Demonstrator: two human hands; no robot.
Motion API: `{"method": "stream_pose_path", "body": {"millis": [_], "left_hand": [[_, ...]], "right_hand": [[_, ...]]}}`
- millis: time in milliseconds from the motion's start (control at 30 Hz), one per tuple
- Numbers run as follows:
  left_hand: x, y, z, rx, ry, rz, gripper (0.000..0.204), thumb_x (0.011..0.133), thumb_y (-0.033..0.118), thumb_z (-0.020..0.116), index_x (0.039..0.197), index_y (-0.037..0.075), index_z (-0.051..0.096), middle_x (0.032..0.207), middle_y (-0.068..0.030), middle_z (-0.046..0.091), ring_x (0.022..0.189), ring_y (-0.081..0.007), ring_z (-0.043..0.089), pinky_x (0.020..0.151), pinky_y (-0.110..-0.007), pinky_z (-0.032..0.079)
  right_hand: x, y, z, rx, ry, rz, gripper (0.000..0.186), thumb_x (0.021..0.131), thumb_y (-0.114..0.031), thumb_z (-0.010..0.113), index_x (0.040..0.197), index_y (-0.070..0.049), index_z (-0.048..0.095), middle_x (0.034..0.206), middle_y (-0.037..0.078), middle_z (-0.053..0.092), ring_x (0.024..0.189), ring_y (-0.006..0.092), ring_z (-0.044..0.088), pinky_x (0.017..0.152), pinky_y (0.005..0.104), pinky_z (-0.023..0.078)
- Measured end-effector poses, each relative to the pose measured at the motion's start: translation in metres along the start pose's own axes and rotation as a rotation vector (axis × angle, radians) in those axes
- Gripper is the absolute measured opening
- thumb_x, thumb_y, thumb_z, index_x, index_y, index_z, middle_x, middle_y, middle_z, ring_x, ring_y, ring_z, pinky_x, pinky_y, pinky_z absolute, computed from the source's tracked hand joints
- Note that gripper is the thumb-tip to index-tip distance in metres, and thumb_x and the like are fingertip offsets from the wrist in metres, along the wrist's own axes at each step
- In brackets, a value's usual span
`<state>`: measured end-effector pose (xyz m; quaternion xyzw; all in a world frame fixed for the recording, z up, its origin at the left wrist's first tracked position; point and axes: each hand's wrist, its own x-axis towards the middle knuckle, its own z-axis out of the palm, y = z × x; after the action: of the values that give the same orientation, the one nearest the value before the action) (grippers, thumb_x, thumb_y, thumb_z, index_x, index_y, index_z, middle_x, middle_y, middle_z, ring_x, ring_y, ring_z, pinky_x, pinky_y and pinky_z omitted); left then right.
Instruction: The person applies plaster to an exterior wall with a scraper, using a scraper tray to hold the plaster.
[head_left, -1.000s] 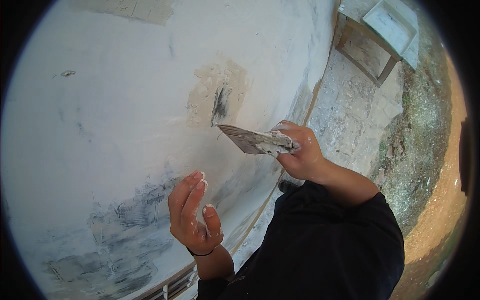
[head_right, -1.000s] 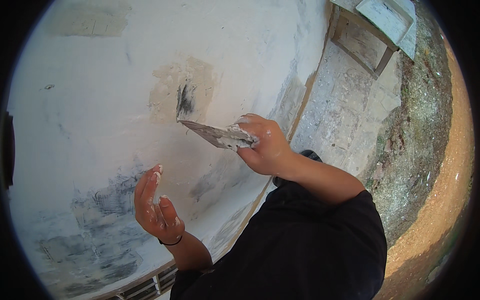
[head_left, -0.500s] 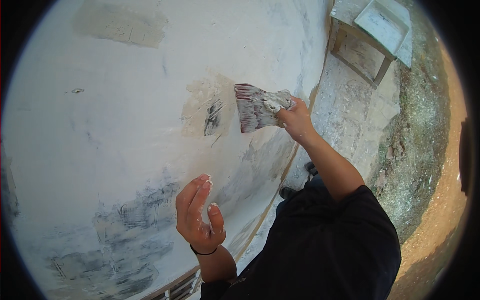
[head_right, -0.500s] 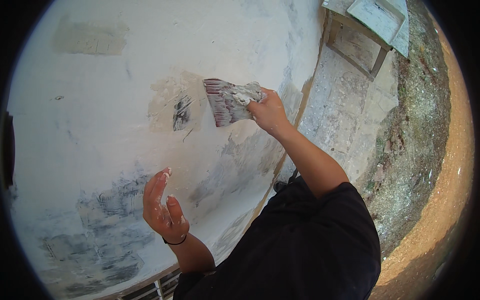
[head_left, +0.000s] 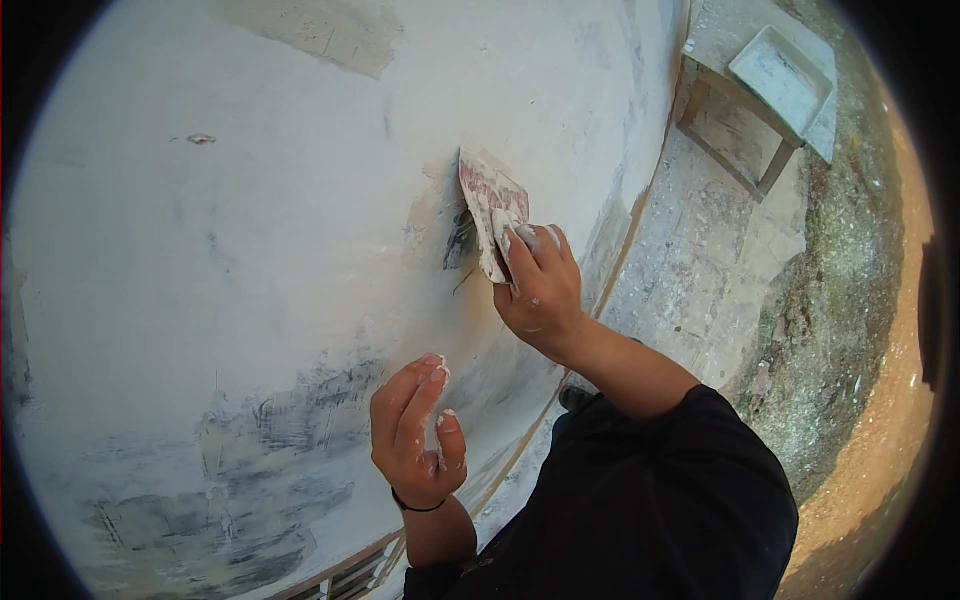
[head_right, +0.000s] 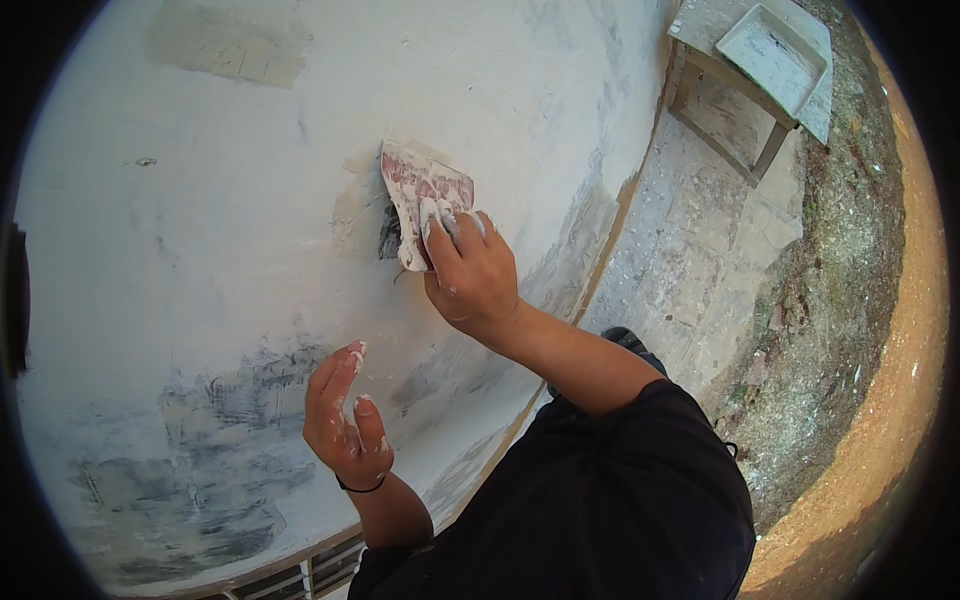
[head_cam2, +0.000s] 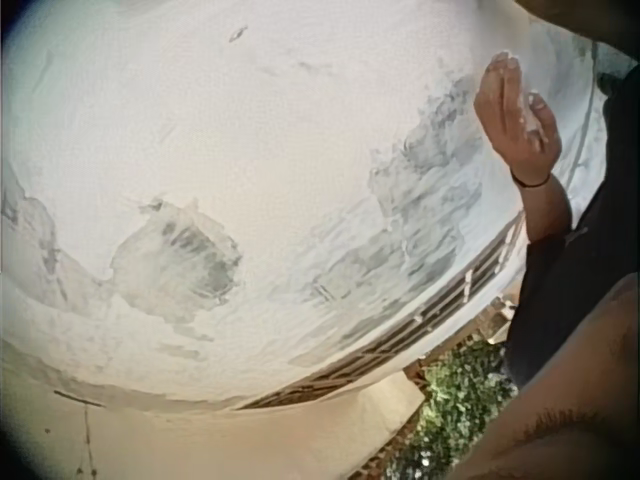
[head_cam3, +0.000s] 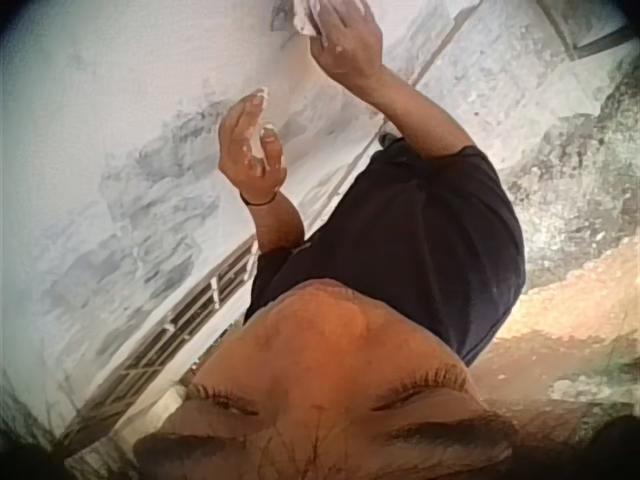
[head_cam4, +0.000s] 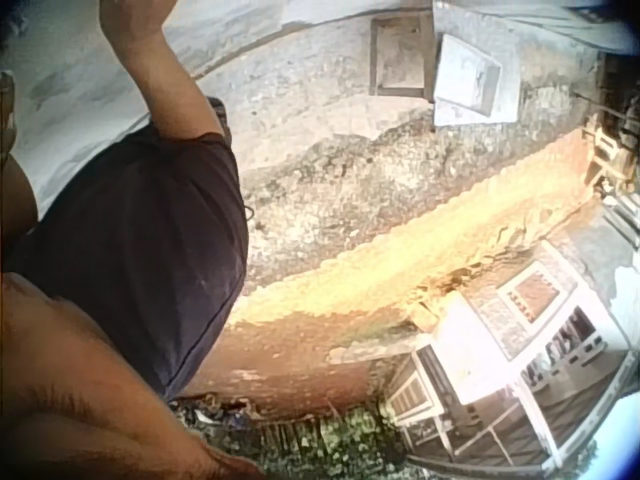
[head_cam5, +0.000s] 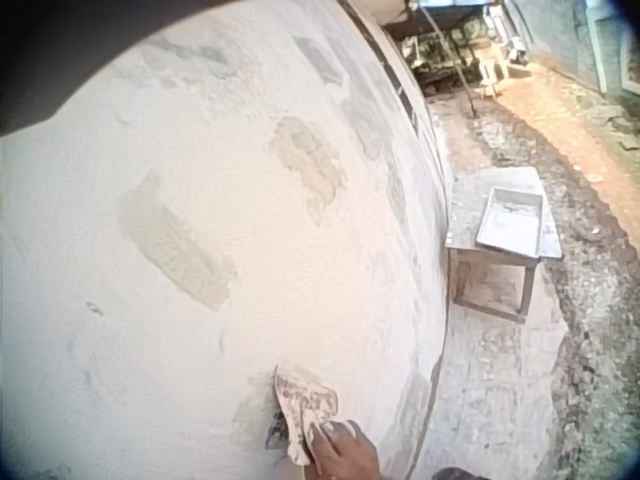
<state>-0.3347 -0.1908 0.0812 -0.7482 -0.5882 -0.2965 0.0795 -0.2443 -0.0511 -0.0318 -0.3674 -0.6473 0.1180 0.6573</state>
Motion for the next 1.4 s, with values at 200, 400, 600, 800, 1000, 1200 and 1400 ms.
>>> {"method": "stream_pose_path", "body": {"millis": [200,400,600,800,1000,1200,1400], "left_hand": [[-0.004,-0.003,-0.002,-0.017,-0.004,-0.013,0.028,0.078,0.004,0.052,0.105,-0.003,0.059,0.102,-0.0189,0.063,0.091,-0.0325,0.062,0.079,-0.038,0.048],[0.005,0.001,0.001,-0.035,-0.025,0.052,0.029,0.078,0.004,0.052,0.105,-0.003,0.059,0.103,-0.0195,0.063,0.092,-0.0331,0.062,0.079,-0.038,0.048],[0.008,0.007,0.005,-0.053,-0.025,0.066,0.027,0.08,0.005,0.052,0.105,-0.002,0.059,0.103,-0.0193,0.063,0.092,-0.0332,0.062,0.079,-0.038,0.049],[0.008,0.014,0.011,-0.081,-0.01,0.075,0.025,0.082,0.007,0.052,0.105,-0.002,0.059,0.101,-0.0191,0.064,0.092,-0.0325,0.062,0.078,-0.037,0.05],[0.001,0.012,0.004,-0.029,-0.021,0.03,0.024,0.083,0.007,0.052,0.104,-0.003,0.059,0.101,-0.0196,0.064,0.092,-0.0325,0.062,0.079,-0.037,0.05],[0.008,0.018,0.01,-0.049,-0.039,0.041,0.024,0.084,0.008,0.052,0.104,-0.003,0.059,0.101,-0.0204,0.063,0.092,-0.0329,0.062,0.079,-0.038,0.05],[0.004,0.012,0.01,-0.055,-0.013,0.034,0.025,0.085,0.009,0.051,0.105,-0.004,0.058,0.1,-0.021,0.063,0.091,-0.0332,0.062,0.079,-0.038,0.05]], "right_hand": [[-0.025,-0.026,0.013,-0.053,-0.189,-0.115,0.046,0.055,-0.004,0.066,0.098,0.009,0.058,0.083,0.021,0.055,0.074,0.035,0.056,0.069,0.0408,0.049],[-0.058,-0.043,-0.011,0.034,-0.298,-0.19,0.049,0.054,-0.009,0.069,0.099,0.006,0.059,0.086,0.018,0.056,0.075,0.0327,0.058,0.065,0.0377,0.049],[-0.007,-0.007,-0.055,0.434,-0.43,0.064,0.031,0.063,0.0,0.062,0.095,-0.002,0.064,0.076,0.01,0.057,0.077,0.0281,0.058,0.066,0.0401,0.047],[0.032,0.067,-0.026,0.585,-0.525,0.878,0.023,0.075,0.006,0.05,0.094,0.004,0.062,0.086,0.008,0.067,0.068,0.0115,0.059,0.059,0.0276,0.047],[0.006,0.06,-0.043,0.818,-0.461,1.086,0.026,0.083,0.004,0.05,0.107,0.007,0.057,0.091,0.009,0.066,0.079,0.0149,0.064,0.071,0.0281,0.052],[-0.007,0.021,-0.005,1.044,-0.194,1.13,0.023,0.078,-0.001,0.052,0.098,0.005,0.061,0.07,0.005,0.063,0.061,0.0097,0.058,0.054,0.0269,0.047],[-0.022,0.02,-0.025,1.176,0.136,1.324,0.022,0.078,0.0,0.051,0.097,0.004,0.061,0.072,0.003,0.062,0.056,0.0092,0.053,0.049,0.0261,0.042]]}}
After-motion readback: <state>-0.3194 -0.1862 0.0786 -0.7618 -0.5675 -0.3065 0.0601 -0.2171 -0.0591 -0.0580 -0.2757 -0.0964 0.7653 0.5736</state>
